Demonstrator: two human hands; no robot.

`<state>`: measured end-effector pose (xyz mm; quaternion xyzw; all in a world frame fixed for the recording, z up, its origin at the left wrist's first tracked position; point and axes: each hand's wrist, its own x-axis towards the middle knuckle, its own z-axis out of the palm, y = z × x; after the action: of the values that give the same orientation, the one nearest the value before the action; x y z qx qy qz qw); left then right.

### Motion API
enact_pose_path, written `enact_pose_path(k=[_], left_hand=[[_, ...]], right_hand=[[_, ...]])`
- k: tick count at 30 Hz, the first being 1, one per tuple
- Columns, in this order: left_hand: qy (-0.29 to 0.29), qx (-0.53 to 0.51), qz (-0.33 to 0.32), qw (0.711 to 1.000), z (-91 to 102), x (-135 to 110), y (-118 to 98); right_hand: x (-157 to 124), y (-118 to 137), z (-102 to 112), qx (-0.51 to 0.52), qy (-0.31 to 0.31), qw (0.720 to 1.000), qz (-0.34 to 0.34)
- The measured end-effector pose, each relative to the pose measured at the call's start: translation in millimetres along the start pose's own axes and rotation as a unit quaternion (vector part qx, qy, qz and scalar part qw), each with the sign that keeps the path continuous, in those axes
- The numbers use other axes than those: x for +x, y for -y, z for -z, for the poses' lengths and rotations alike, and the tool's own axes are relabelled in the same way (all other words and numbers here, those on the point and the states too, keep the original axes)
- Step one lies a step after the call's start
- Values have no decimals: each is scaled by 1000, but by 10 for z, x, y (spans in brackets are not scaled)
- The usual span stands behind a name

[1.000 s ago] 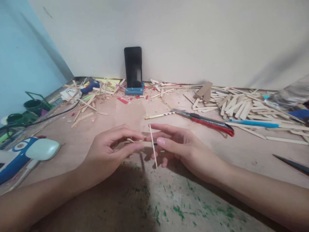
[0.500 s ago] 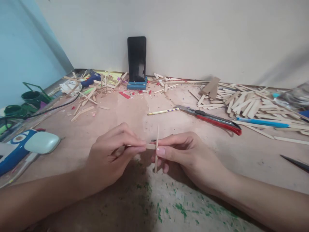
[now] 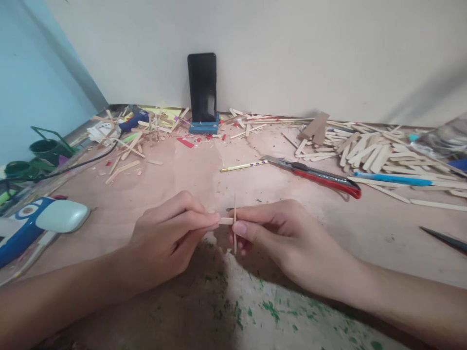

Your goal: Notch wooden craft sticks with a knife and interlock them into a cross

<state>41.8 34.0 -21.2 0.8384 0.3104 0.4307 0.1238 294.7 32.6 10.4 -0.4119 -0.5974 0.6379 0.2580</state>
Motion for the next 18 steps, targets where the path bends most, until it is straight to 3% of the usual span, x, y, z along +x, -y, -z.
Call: enact_pose_path(k=[8,18], left_hand=[[-26,-5,0,1000,-12,15,-8],[7,-40,-2,999,-8,7,-60]], right_hand=[[7,7,-74,-20,-13,999,38],[19,9,-121,-25,25,999,24]])
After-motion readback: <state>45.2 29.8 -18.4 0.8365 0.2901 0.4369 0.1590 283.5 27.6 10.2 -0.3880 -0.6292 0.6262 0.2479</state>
